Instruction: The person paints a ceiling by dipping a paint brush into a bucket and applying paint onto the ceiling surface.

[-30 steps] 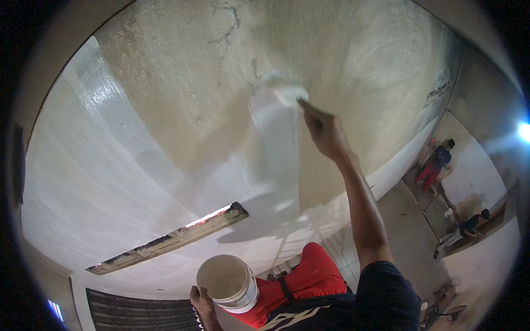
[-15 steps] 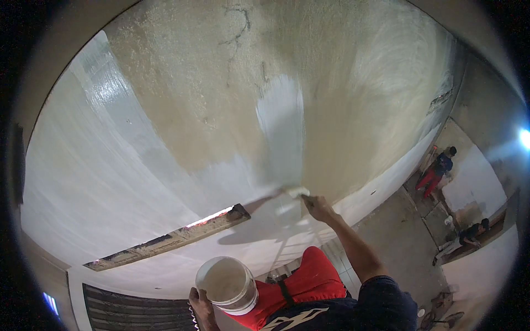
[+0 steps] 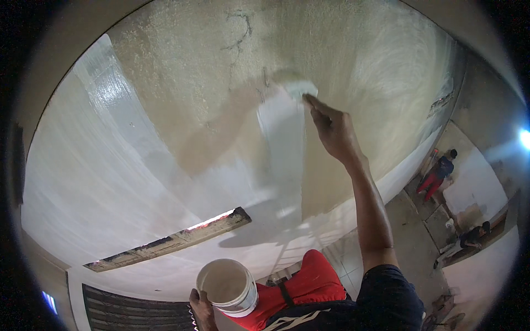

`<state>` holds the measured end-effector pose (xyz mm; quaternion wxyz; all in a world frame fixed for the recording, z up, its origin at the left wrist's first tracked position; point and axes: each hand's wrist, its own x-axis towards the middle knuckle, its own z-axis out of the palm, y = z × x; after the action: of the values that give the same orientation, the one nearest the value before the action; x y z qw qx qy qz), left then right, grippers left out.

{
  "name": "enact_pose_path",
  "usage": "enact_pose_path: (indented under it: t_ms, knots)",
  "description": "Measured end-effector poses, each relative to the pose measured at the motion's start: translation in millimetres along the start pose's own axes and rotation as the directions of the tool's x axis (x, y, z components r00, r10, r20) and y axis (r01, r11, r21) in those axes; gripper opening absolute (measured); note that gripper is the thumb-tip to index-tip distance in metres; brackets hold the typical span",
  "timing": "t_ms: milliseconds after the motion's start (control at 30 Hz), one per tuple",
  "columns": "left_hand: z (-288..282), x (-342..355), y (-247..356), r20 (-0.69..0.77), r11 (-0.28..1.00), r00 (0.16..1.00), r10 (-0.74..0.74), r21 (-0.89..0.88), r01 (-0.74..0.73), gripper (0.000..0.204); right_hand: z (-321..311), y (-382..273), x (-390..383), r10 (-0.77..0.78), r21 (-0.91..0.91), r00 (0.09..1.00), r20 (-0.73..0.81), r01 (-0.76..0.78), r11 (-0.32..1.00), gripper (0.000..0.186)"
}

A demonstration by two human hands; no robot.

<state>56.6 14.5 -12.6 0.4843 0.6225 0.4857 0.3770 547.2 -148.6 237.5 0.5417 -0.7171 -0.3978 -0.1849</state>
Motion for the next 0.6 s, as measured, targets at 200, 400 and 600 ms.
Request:
enact_pose_path:
  t_ms: [200,400,600]
  knots:
    - [0.6,1.7,-3.4,-0.017,0.998,1.000,0.015,0.055,-0.014,0.032,56.1,87.4,-26.7,-0.172,-0.149,0.985,-0.020,0.167,0.975,0.037]
    - [-7.0,0.5,-7.7,-0.044,0.992,0.999,0.018,0.126,-0.012,0.029,105.5,179.5,-192.2,0.203,-0.142,0.950,0.236,-0.173,0.975,0.037]
    - [-9.1,1.2,-16.9,-0.021,0.995,0.996,0.085,0.057,-0.084,0.034,96.2,202.5,-204.0,0.230,-0.177,0.928,0.293,-0.184,0.967,0.028]
